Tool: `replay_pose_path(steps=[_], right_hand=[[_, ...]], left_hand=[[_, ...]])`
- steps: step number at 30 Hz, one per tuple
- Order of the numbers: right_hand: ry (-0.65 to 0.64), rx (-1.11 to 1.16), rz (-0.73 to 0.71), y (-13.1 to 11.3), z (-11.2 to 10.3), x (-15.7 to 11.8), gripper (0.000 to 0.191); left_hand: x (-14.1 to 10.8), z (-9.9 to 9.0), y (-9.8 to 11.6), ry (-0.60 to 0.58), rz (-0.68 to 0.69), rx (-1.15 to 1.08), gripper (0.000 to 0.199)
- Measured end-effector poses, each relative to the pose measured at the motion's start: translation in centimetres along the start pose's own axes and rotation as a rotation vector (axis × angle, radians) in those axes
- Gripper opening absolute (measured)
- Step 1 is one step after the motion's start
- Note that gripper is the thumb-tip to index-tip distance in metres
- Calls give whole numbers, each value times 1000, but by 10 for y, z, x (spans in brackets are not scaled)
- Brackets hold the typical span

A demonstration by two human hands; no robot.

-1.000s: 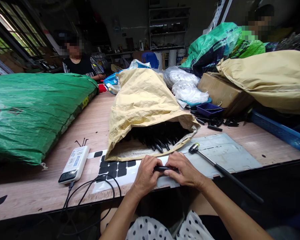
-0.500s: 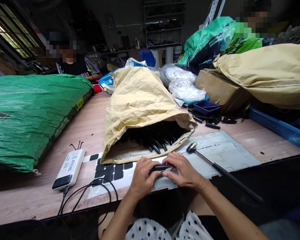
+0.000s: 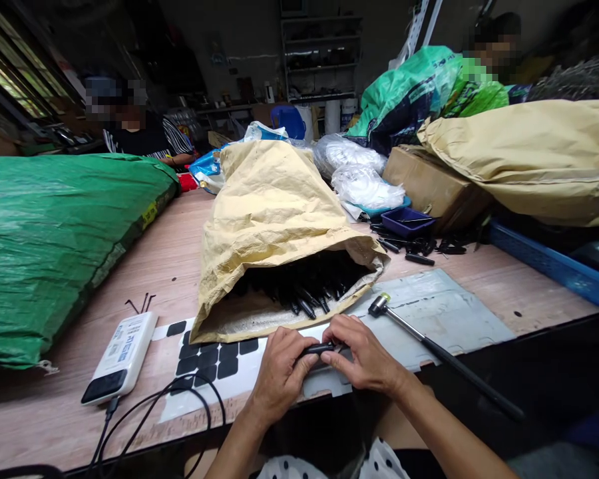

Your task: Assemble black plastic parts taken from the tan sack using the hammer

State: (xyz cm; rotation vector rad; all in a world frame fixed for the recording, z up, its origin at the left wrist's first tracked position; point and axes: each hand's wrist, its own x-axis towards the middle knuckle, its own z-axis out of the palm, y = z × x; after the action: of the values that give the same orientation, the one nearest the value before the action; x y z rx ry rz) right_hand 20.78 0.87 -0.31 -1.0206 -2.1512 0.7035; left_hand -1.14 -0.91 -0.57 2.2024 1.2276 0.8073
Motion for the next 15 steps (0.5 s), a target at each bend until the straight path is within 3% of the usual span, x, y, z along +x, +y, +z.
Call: replay_pose_path(steps=[15], right_hand=[[-23, -125, -14, -1, -1, 2, 15]], left_hand=[[2, 5, -5, 56, 8, 87, 23]])
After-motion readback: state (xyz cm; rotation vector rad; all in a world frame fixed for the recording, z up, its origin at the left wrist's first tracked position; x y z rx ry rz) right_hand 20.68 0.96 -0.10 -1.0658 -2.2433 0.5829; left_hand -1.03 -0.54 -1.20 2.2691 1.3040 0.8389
